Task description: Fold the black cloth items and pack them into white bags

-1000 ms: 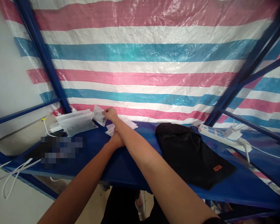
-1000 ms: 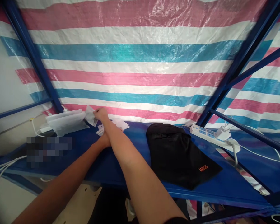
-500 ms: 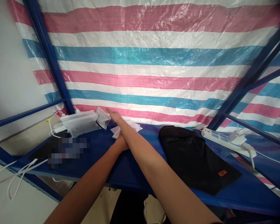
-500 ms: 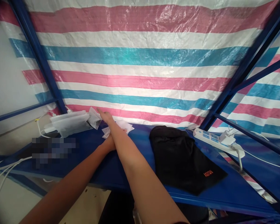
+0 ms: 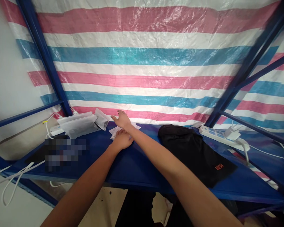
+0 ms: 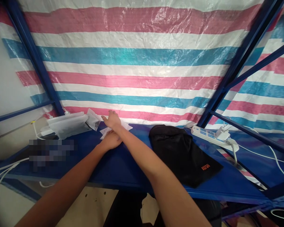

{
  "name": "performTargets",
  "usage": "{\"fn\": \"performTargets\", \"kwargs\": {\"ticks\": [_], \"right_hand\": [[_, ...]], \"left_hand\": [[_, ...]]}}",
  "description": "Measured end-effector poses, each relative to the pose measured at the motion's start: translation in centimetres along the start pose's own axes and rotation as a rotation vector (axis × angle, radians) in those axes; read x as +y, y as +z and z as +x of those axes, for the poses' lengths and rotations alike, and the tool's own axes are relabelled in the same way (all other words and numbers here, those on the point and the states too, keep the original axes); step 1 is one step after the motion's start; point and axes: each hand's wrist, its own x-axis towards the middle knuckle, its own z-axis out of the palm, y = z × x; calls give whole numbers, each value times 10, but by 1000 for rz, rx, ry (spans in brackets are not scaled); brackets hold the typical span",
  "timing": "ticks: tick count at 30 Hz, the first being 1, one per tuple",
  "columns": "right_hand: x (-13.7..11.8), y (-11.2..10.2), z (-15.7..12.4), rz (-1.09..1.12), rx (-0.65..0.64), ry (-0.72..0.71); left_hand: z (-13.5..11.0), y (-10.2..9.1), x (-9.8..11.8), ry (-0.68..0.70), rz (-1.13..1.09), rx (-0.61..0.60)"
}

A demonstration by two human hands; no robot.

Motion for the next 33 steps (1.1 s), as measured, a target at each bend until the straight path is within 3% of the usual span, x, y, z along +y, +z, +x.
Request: {"fn": "performTargets", "kwargs": {"ticks": [4,7,12,14,17,19,24,29,33], "right_hand": [[38,-61,-34,-81,-81,-24],[76,-115,-70,-127,-154,46],[134,-182,-122,-164,0,160],[150,-197,-133,-167,48,197],[166,-211,-142,-220,93,221],[170,-216,-144,-279,110,205],[167,-220,-150,-456,66,101],[162,-212,-155,-510,-121,176],[159,-204,-156,-581,-240,139]], "left_hand": [[-2,-10,16,-152,147,-45],[-3,-20,25,-203,186,-50],[-3,-40,28,-304,219,2],[-3,-45,26,-245,200,26],[-4,-47,17,-32,178,-45],[-5,-45,10,31,188,-124],[-5,-37,-4,-34,183,-193],[1,-32,-8,-74,221,-125],[5,-26,-6,-154,249,-58]]}}
